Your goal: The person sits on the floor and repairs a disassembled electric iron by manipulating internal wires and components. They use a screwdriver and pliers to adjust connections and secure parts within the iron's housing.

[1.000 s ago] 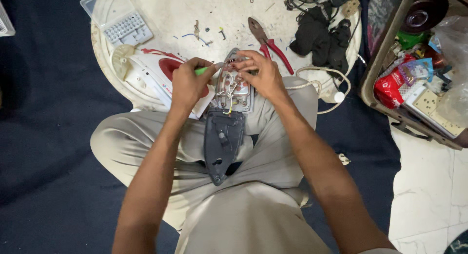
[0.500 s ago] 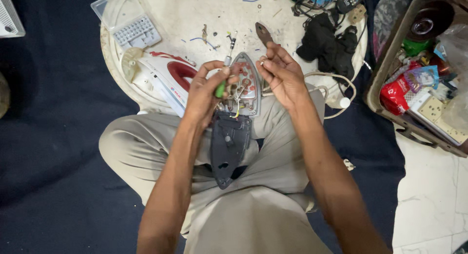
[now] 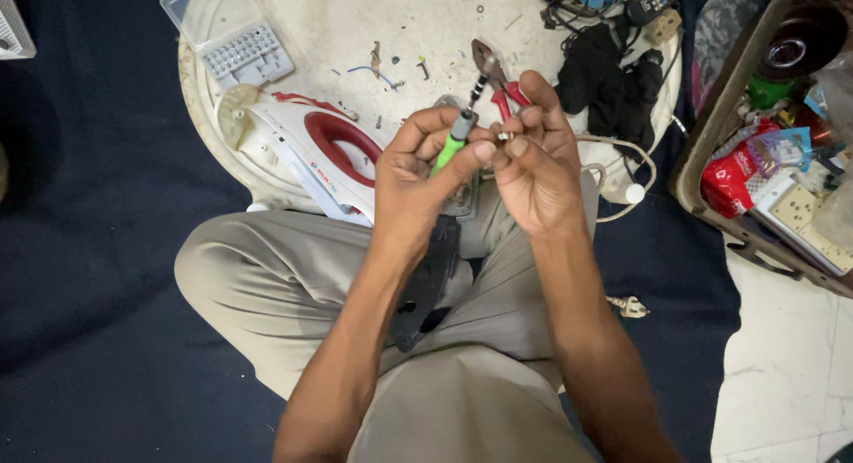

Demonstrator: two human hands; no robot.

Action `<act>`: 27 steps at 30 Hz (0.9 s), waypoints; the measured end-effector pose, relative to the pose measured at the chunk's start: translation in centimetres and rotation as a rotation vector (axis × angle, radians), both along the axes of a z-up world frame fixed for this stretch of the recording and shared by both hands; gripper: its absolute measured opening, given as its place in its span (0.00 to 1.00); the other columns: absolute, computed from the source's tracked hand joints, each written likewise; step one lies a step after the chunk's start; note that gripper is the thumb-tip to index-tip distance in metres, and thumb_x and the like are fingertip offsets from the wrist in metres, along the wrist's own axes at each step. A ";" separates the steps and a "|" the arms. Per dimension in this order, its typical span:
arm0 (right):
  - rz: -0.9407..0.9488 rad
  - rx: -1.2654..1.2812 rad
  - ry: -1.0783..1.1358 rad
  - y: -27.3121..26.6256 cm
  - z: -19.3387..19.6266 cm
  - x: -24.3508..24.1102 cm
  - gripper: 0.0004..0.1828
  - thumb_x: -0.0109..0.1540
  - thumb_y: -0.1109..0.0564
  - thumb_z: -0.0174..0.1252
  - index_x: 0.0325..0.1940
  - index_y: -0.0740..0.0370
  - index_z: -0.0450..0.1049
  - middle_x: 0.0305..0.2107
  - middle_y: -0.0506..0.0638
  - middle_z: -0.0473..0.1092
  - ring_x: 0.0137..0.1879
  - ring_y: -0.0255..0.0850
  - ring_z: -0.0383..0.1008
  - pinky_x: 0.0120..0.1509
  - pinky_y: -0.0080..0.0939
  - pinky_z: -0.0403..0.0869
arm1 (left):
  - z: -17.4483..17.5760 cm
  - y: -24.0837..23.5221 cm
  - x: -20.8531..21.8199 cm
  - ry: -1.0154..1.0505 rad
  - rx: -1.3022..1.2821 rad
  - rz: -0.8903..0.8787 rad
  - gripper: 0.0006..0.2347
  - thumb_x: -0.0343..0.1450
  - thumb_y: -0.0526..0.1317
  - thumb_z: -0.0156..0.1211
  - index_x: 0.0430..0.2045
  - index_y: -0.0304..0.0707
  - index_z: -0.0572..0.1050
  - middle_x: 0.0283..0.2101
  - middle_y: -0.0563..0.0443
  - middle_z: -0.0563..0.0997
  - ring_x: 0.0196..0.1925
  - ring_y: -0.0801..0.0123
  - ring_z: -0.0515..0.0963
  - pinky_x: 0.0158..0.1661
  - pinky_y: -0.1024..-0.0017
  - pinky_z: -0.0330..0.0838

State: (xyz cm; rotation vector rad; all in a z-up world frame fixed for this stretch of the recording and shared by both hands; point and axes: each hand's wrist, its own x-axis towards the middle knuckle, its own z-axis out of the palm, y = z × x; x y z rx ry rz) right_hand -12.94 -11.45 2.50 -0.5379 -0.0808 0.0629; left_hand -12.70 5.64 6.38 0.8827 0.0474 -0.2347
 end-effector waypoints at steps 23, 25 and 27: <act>-0.224 -0.623 -0.230 1.3 5.5 -2.0 0.17 0.64 0.71 0.66 0.57 0.69 0.76 0.57 0.57 0.74 0.62 0.42 0.77 0.69 0.39 0.76 | 5.6 1.6 -1.9 -0.211 0.207 0.004 0.11 0.76 0.27 0.66 0.51 0.29 0.74 0.43 0.54 0.82 0.40 0.86 0.75 0.39 0.88 0.66; -0.260 -0.803 -0.208 1.4 5.5 -1.8 0.12 0.65 0.69 0.68 0.52 0.71 0.78 0.56 0.58 0.74 0.60 0.40 0.77 0.68 0.37 0.76 | 4.8 1.8 -1.5 -0.191 0.268 0.009 0.11 0.76 0.28 0.66 0.51 0.29 0.76 0.40 0.55 0.80 0.36 0.86 0.72 0.38 0.87 0.64; -0.311 -1.025 -0.170 1.4 5.0 -1.2 0.10 0.66 0.68 0.68 0.51 0.73 0.78 0.52 0.59 0.75 0.57 0.39 0.77 0.65 0.36 0.77 | 3.1 1.9 -0.6 -0.146 0.305 0.012 0.11 0.74 0.29 0.66 0.50 0.28 0.77 0.39 0.56 0.80 0.36 0.85 0.73 0.38 0.85 0.67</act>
